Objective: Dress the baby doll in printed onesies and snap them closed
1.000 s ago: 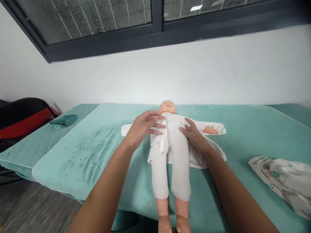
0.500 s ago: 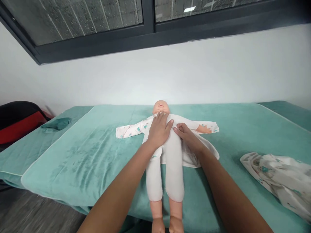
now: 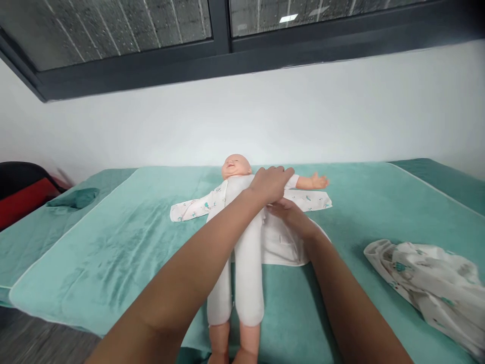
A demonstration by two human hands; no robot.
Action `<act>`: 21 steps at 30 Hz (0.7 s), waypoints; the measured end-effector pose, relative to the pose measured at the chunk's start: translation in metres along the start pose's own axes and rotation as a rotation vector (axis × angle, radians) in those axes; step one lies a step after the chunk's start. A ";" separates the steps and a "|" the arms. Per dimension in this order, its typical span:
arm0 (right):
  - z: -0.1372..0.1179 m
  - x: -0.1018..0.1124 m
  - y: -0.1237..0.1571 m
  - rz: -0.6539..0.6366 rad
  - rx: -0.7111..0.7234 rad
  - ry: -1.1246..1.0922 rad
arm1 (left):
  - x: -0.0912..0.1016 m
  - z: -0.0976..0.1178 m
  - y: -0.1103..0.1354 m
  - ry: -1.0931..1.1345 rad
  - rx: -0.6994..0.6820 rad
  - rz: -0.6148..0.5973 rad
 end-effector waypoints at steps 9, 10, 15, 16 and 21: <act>0.066 0.093 0.017 0.431 -0.354 0.630 | -0.013 -0.007 0.017 -0.144 -0.045 -0.042; 0.066 0.096 0.018 0.447 -0.346 0.583 | -0.013 -0.007 0.016 -0.158 -0.046 -0.060; 0.057 0.105 0.025 0.489 -0.349 0.230 | -0.014 -0.020 0.012 -0.224 0.014 -0.140; 0.054 0.101 0.026 0.481 -0.342 0.067 | -0.017 -0.025 0.010 -0.234 0.060 -0.152; 0.018 0.063 0.022 0.318 -0.229 -0.367 | -0.028 -0.035 0.000 -0.155 0.221 -0.026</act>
Point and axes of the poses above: each hand's wrist, its own y-axis away from the middle knuckle, its own x-axis out of the back of the hand, z = x × y, the point moved 10 cm from there along -y, towards the middle knuckle, and after that the axes turned 14 degrees about y, right-handed, at the moved point
